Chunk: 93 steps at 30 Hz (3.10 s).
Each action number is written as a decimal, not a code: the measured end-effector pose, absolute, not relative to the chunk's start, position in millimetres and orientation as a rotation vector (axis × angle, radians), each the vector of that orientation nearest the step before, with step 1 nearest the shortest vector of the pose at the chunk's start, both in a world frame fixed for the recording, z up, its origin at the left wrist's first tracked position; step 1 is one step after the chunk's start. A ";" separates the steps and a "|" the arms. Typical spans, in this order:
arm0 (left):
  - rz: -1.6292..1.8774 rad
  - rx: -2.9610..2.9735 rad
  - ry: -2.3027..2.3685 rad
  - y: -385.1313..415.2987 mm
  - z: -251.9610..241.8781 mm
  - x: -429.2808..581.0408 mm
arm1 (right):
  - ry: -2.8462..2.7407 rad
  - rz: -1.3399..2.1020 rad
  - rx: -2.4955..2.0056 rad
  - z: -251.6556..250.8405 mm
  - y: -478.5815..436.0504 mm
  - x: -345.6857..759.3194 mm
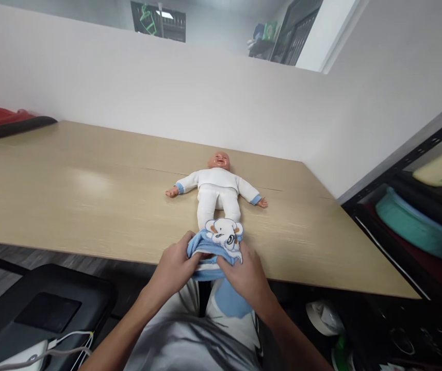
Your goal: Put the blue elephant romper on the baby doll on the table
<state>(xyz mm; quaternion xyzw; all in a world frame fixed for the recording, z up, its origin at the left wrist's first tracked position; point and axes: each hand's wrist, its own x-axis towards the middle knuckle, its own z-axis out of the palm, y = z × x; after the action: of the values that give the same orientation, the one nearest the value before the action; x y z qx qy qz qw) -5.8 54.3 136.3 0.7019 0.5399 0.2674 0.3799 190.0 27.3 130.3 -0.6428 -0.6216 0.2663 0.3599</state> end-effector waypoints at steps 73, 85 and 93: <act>0.749 1.623 0.873 158.9 112.1 -40.8 | -2.123 1.055 -0.984 138.7 139.2 219.9; 0.603 1.641 0.760 167.6 112.2 -50.4 | -2.129 1.118 -1.090 145.2 141.1 224.3; 0.602 1.682 0.849 176.4 118.4 -58.7 | -1.996 1.123 -1.140 139.7 151.2 227.3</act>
<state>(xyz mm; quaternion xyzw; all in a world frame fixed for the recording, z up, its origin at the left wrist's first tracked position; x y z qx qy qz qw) -58.7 176.4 118.4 0.7106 0.3585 0.2543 0.5495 227.3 151.2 139.7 -0.4266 -0.7474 0.4205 0.2874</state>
